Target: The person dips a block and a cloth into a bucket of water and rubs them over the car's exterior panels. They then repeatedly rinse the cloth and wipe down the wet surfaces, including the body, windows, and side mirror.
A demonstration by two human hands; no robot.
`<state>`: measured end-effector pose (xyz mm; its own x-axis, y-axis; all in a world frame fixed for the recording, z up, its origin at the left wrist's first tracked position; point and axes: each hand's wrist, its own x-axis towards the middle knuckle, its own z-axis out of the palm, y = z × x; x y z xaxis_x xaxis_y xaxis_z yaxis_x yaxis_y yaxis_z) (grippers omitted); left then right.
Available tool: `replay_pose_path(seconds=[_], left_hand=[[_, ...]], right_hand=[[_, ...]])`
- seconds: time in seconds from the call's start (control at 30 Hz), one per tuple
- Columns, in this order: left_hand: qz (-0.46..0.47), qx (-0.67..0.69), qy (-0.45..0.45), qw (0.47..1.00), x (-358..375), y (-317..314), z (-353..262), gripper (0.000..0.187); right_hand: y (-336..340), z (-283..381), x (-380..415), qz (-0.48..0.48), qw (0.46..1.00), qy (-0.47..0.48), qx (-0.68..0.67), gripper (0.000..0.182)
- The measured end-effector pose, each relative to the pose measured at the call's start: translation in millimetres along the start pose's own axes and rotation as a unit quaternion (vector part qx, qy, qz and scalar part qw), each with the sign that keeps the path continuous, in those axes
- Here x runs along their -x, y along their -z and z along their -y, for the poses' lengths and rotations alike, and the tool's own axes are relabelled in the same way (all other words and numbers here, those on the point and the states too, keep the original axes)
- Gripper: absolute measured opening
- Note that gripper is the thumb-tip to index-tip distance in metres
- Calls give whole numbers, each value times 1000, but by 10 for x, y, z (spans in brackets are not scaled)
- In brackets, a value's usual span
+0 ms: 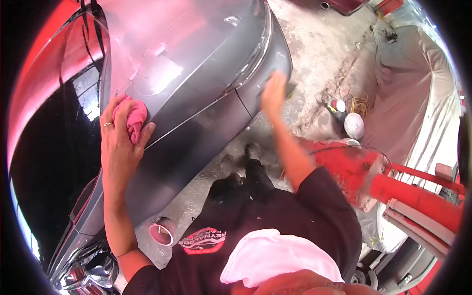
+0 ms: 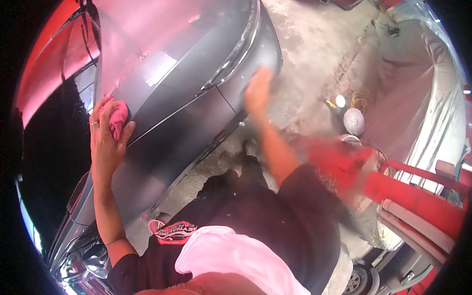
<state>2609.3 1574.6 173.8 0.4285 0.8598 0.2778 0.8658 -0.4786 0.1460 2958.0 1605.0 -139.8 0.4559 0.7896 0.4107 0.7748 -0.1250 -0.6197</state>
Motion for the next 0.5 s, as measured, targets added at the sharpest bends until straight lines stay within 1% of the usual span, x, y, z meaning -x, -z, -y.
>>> replay_pose_path(seconds=[0.03,0.07,0.1,0.17,0.2,0.27,0.3,0.37,0.43,0.5], left_hand=[[1,8,-2,1000,4,-26,8,55],[-6,5,-1,1000,-2,-44,21,54],[-5,-1,-3,1000,12,-33,36,54],[-16,-4,-17,1000,-1,-27,42,54],[-24,-8,-23,999,18,-31,34,53],[-28,-6,-21,999,6,-29,24,53],[-26,-2,-18,999,31,-29,14,53],[-36,0,-30,999,47,-35,52,53],[-52,10,-34,998,28,-64,41,53],[-41,-8,-21,999,38,-40,-3,54]], right_hand=[[70,486,652,7,998,50,-30,54],[146,792,1035,12,993,102,-63,54],[216,792,1023,11,994,96,-59,54],[321,624,708,46,987,133,-75,52],[148,301,318,2,995,82,-56,48],[178,-15,-536,44,998,-28,-24,48],[154,-60,-759,123,991,-46,12,49],[106,290,-306,20,999,-35,2,48],[206,790,586,10,997,35,-61,48],[401,996,1127,67,991,87,-73,48]])
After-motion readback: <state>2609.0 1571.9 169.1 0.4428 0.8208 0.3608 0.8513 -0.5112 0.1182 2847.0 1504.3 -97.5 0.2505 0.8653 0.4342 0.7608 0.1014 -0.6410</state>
